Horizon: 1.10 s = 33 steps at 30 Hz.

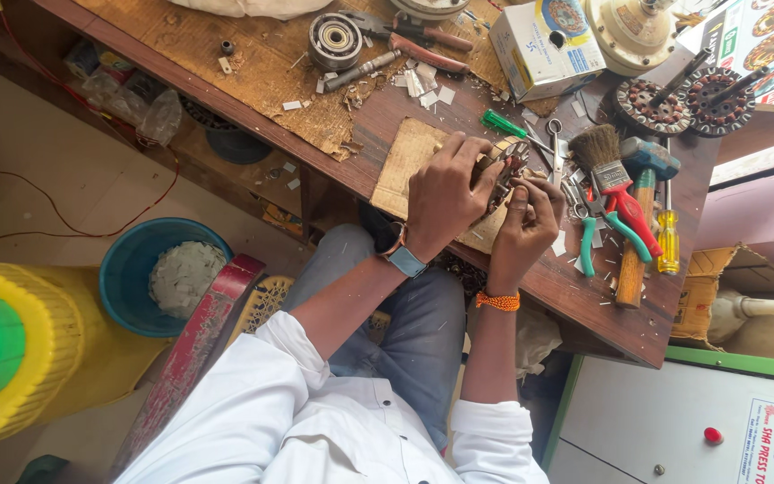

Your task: The person inserts small white rectangular pieces into the slots of a circular motor stator while seated at a workbench. After completing the insertion, the person stands, carries the stator to a green winding machine, and mounts it onto the machine's spindle.

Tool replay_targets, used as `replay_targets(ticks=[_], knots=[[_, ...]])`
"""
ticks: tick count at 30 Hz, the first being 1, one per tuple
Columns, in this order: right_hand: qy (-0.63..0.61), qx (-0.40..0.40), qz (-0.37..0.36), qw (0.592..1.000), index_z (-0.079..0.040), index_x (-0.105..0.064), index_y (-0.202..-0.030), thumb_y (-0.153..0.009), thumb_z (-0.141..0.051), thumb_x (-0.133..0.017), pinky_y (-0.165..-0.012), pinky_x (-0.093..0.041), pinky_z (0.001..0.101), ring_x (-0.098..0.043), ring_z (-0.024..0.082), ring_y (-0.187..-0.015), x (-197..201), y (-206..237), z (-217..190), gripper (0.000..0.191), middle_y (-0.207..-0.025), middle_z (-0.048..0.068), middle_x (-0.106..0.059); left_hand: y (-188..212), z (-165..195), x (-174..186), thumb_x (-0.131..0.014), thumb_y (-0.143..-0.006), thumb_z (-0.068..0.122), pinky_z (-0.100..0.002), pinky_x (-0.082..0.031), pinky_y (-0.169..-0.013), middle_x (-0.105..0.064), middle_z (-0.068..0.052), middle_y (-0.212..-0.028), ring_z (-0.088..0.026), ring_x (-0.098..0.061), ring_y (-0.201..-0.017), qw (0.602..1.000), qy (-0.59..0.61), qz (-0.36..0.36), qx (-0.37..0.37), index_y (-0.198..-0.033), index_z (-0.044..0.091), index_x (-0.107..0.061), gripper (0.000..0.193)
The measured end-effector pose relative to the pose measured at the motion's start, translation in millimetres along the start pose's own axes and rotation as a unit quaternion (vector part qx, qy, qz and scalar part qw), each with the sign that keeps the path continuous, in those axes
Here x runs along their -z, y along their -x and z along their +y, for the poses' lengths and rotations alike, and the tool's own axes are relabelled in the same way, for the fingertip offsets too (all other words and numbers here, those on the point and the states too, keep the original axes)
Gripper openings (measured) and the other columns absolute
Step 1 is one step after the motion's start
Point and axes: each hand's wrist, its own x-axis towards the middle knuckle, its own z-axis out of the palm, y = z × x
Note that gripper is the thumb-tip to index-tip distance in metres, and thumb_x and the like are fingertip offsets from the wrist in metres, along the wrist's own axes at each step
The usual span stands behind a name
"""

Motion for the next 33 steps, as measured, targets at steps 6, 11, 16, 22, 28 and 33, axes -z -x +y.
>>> replay_targets(ticks=[6, 11, 16, 22, 28, 33], knots=[[-0.012, -0.005, -0.038, 0.999, 0.003, -0.073, -0.107, -0.107, -0.013, -0.064, -0.071, -0.050, 0.0219, -0.061, 0.007, -0.092, 4, 1, 0, 0.019, -0.115, 0.004, -0.062, 14, -19, 11, -0.081, -0.088, 0.021, -0.027, -0.063, -0.067, -0.071, -0.004, -0.106, -0.013, -0.074, -0.082, 0.968, 0.229, -0.055, 0.080, -0.138, 0.010, -0.060, 0.055], [-0.012, -0.004, -0.054, 0.998, 0.004, -0.072, -0.107, -0.108, -0.017, -0.064, -0.074, -0.050, 0.0243, -0.060, 0.009, -0.093, 6, 1, 2, 0.022, -0.110, 0.004, -0.065, 30, -33, 19, -0.082, -0.088, 0.016, -0.026, -0.066, -0.081, -0.067, -0.006, -0.120, -0.014, -0.073, -0.101, 0.935, 0.328, -0.085, 0.108, -0.137, 0.007, -0.060, 0.054], [-0.048, 0.002, -0.082, 0.996, 0.005, -0.071, -0.108, -0.104, -0.017, -0.071, -0.077, -0.054, 0.0253, -0.064, 0.010, -0.095, 5, -2, 5, 0.022, -0.111, 0.006, -0.066, 37, -36, 18, -0.077, -0.093, 0.014, -0.027, -0.064, -0.084, -0.064, -0.006, -0.122, -0.015, -0.072, -0.102, 0.927, 0.343, -0.107, 0.105, -0.132, 0.005, -0.066, 0.041], [-0.040, -0.006, -0.082, 0.996, 0.004, -0.070, -0.107, -0.102, -0.017, -0.073, -0.076, -0.055, 0.0242, -0.064, 0.010, -0.095, 5, -3, 9, 0.022, -0.111, 0.007, -0.066, 33, -42, 11, -0.075, -0.093, 0.013, -0.028, -0.060, -0.080, -0.061, -0.005, -0.115, -0.016, -0.070, -0.098, 0.946, 0.292, -0.113, 0.081, -0.126, 0.003, -0.069, 0.035], [-0.033, -0.024, -0.075, 0.996, 0.002, -0.070, -0.106, -0.103, -0.018, -0.073, -0.074, -0.055, 0.0244, -0.065, 0.010, -0.094, 4, -5, 14, 0.021, -0.108, 0.005, -0.065, 35, -38, 7, -0.076, -0.096, 0.020, -0.028, -0.060, -0.084, -0.067, -0.007, -0.113, -0.015, -0.072, -0.102, 0.930, 0.337, -0.087, 0.116, -0.128, 0.002, -0.069, 0.038], [-0.071, -0.021, -0.078, 0.994, 0.003, -0.069, -0.109, -0.106, -0.019, -0.070, -0.080, -0.058, 0.0259, -0.065, 0.011, -0.098, 4, -6, 15, 0.022, -0.109, 0.006, -0.066, 49, -26, 0, -0.079, -0.092, 0.024, -0.028, -0.063, -0.080, -0.070, -0.009, -0.111, -0.018, -0.078, -0.097, 0.941, 0.292, -0.034, 0.169, -0.123, 0.003, -0.072, 0.038]])
